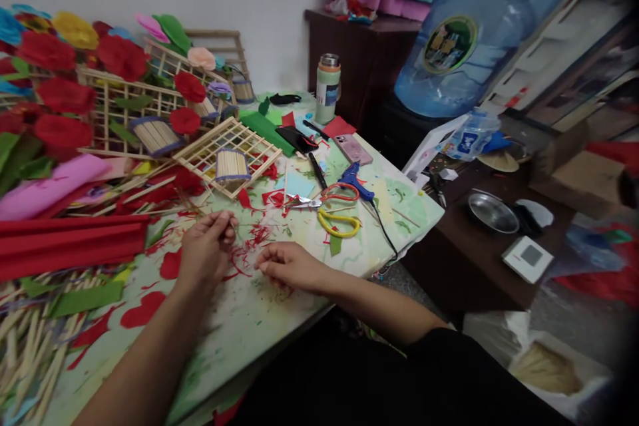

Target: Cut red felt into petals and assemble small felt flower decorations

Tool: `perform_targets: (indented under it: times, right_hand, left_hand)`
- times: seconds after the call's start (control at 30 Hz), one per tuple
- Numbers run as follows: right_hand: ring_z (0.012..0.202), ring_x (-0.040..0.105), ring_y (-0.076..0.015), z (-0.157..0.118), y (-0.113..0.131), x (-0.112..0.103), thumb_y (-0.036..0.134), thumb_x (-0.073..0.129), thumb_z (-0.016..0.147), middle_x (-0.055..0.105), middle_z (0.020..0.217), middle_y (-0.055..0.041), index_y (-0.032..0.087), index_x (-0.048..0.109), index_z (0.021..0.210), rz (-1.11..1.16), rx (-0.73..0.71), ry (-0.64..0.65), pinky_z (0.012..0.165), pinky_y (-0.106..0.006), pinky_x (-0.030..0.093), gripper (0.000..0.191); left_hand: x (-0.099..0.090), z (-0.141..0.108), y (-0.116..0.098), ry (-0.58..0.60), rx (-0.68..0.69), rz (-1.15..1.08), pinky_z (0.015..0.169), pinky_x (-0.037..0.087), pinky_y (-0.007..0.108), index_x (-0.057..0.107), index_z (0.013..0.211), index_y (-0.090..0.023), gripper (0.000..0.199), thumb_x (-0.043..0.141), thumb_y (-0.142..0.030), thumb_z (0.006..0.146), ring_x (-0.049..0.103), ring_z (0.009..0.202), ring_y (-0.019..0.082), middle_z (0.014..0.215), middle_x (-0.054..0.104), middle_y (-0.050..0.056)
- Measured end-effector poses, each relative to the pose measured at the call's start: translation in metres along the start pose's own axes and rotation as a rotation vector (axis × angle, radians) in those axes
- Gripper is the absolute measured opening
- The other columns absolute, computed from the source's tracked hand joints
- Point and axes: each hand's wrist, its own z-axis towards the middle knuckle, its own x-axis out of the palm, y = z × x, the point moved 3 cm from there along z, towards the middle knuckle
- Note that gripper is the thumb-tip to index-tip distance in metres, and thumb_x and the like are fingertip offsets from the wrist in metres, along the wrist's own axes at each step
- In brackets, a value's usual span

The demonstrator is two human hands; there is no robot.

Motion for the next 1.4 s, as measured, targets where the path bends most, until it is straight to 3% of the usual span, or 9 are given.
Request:
perform_targets:
  times: [0.1,0.3,0.63,1.0,1.2,1.4]
  right_hand:
    - [0.042,0.040,-0.0047,-0.008,0.000,0.001,0.015,0.051,0.084,0.045,0.051,0.0072,0.016,0.051,0.073,-0.033,0.049,0.057,0.042,-0.015,0.032,0.011]
    - [0.043,0.040,-0.0049,-0.010,0.001,-0.003,0.011,0.051,0.083,0.045,0.053,0.0070,0.016,0.051,0.072,-0.008,0.081,0.027,0.043,-0.016,0.034,0.012]
    - [0.041,0.036,-0.0054,0.007,-0.002,-0.011,0.014,0.049,0.080,0.044,0.049,0.0074,0.017,0.050,0.069,-0.018,-0.017,-0.044,0.041,-0.018,0.028,0.012]
    - [0.042,0.037,-0.0057,0.028,0.030,-0.028,0.031,0.053,0.078,0.044,0.051,0.0077,0.019,0.047,0.070,-0.042,-0.181,-0.165,0.042,-0.019,0.029,0.016]
    - [0.044,0.044,-0.0064,0.047,0.051,-0.040,0.037,0.057,0.076,0.051,0.055,0.0056,0.018,0.050,0.072,-0.085,-0.229,-0.197,0.042,-0.019,0.030,0.021]
    - [0.043,0.042,-0.0068,0.056,0.034,-0.036,0.038,0.059,0.075,0.052,0.055,0.0052,0.018,0.051,0.072,-0.053,-0.194,-0.187,0.042,-0.020,0.031,0.022]
  left_hand:
    - [-0.009,0.009,-0.004,-0.036,0.026,-0.055,0.039,0.032,0.008,0.061,0.071,-0.011,0.010,0.069,-0.013,0.065,0.045,0.043,0.001,0.058,0.059,-0.002]
    - [-0.012,0.012,-0.004,-0.037,-0.015,-0.101,0.038,0.033,0.008,0.061,0.073,-0.009,0.002,0.063,-0.010,0.071,0.046,0.042,0.002,0.060,0.059,0.000]
    - [0.003,-0.004,0.003,0.053,-0.103,-0.122,0.037,0.033,0.010,0.061,0.073,-0.009,0.011,0.069,-0.015,0.068,0.045,0.042,0.002,0.061,0.059,0.000]
    - [0.014,-0.018,0.010,0.075,-0.171,-0.092,0.040,0.035,0.011,0.064,0.070,-0.010,0.025,0.081,-0.024,0.057,0.048,0.044,0.003,0.062,0.063,0.001]
    - [0.011,-0.017,0.009,0.083,-0.199,-0.116,0.043,0.040,0.012,0.066,0.070,-0.009,0.015,0.076,-0.017,0.064,0.052,0.048,0.004,0.063,0.063,0.002]
    - [0.011,-0.016,0.012,0.089,-0.269,-0.171,0.046,0.043,0.012,0.066,0.070,-0.008,0.004,0.069,-0.010,0.071,0.053,0.047,0.004,0.059,0.061,0.002]
